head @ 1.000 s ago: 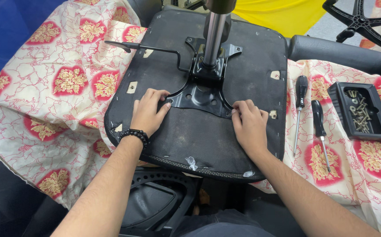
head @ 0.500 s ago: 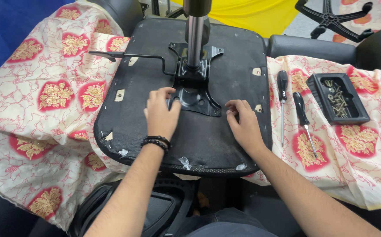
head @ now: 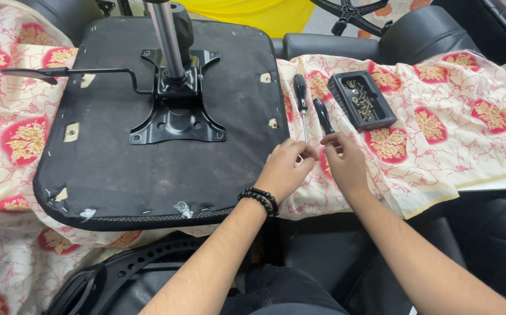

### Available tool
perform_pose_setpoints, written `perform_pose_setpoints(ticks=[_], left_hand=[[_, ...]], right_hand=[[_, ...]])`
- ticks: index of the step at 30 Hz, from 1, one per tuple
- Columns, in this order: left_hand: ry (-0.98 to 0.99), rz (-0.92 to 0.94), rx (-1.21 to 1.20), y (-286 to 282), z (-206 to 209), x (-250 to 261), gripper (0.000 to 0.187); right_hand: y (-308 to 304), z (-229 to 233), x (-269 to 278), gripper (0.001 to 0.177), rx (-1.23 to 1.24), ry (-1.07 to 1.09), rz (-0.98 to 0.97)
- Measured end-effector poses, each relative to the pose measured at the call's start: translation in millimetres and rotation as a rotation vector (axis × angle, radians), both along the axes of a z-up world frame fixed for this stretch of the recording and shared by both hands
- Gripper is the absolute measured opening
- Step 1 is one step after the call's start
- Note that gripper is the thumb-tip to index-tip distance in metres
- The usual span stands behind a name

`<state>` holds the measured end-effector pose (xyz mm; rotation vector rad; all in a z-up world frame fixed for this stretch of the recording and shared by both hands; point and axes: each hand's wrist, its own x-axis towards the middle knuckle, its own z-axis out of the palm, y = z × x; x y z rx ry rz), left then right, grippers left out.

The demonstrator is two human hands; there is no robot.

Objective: The person attaches a gas lift cylinder to the underside of an office chair seat. They align the metal mounting plate, then use a screwdriver to tighten four screws into the plate, securing the cylinder to the seat.

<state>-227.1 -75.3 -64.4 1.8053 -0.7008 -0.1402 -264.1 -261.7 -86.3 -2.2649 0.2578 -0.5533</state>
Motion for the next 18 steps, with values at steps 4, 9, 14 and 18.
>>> perform_pose_setpoints(ticks=[4,9,14,18], left_hand=[[0.011,-0.065,-0.034,-30.8,-7.8,-1.6,0.020],[0.096,-0.115,-0.023,-66.0,-12.6,7.1,0.022],[0.112,-0.115,0.067,-105.7,-19.7,18.5,0.025],[0.127,-0.038,0.076,-128.7,-31.4,19.8,0.025]], right_hand=[[-67.2,-2.0,18.6,0.018,0.133,0.175,-0.027],[-146.8,1.5,62.5,0.018,0.199,0.305,0.013],[-214.2,-17.0,109.8,0.027,-0.098,0.374,0.053],[-251.2,-31.6,151.3,0.031,-0.230,0.479,0.088]])
